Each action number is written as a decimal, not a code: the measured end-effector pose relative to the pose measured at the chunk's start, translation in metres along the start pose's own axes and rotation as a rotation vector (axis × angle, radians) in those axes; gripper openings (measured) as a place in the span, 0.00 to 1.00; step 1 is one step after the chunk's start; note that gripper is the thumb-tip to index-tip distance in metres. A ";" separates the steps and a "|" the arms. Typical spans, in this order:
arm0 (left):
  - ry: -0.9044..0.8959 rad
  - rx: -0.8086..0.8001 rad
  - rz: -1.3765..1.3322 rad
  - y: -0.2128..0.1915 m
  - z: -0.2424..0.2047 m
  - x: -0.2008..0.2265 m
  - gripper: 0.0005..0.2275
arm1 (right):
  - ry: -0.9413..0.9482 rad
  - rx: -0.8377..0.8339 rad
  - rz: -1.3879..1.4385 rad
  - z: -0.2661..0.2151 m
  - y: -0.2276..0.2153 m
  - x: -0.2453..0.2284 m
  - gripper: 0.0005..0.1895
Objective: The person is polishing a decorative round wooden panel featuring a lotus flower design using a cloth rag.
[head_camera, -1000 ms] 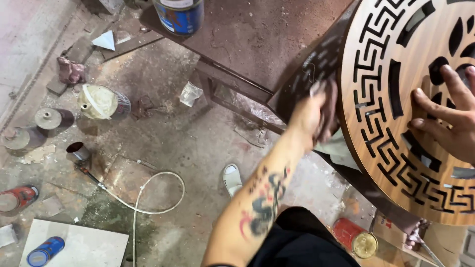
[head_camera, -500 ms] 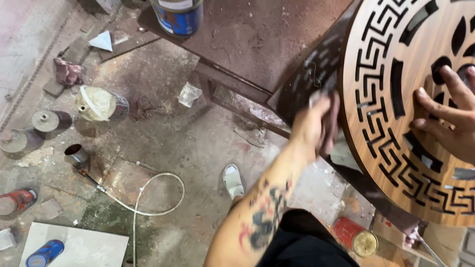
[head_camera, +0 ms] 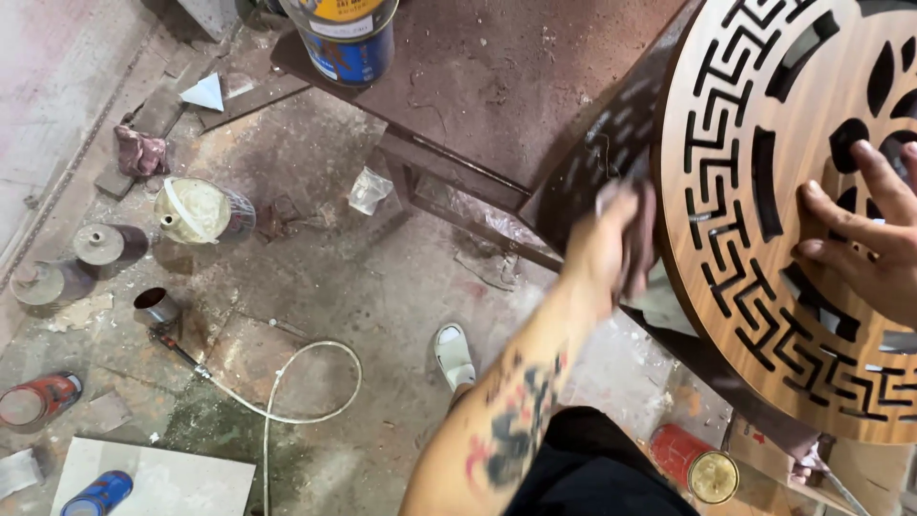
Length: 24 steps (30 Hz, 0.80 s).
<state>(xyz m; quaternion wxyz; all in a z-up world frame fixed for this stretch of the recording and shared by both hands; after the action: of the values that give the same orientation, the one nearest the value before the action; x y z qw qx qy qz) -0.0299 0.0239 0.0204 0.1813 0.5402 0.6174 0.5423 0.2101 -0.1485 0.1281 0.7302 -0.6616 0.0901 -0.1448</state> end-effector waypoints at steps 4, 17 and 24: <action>-0.084 0.064 -0.082 -0.010 -0.052 -0.084 0.12 | 0.012 -0.038 0.019 -0.007 0.000 0.013 0.28; 0.152 0.062 0.012 0.007 0.044 -0.027 0.08 | 0.025 -0.080 0.065 -0.028 -0.003 0.025 0.29; 0.260 -0.014 0.116 0.014 0.046 -0.028 0.16 | 0.067 -0.129 0.175 -0.032 0.003 0.034 0.30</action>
<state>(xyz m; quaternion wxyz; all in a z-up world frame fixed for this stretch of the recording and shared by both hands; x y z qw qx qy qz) 0.0241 0.0196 0.0065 0.0719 0.4987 0.5996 0.6217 0.2323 -0.1901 0.1231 0.6924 -0.6917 0.1811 -0.0964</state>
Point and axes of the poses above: each hand's wrist, its own z-axis towards the middle knuckle, its own y-axis out of the palm, x = y × z, the point moved 2 cm from there along z, towards the middle knuckle, and after that the axes turned 13 degrees about y, right-handed, at the moved point
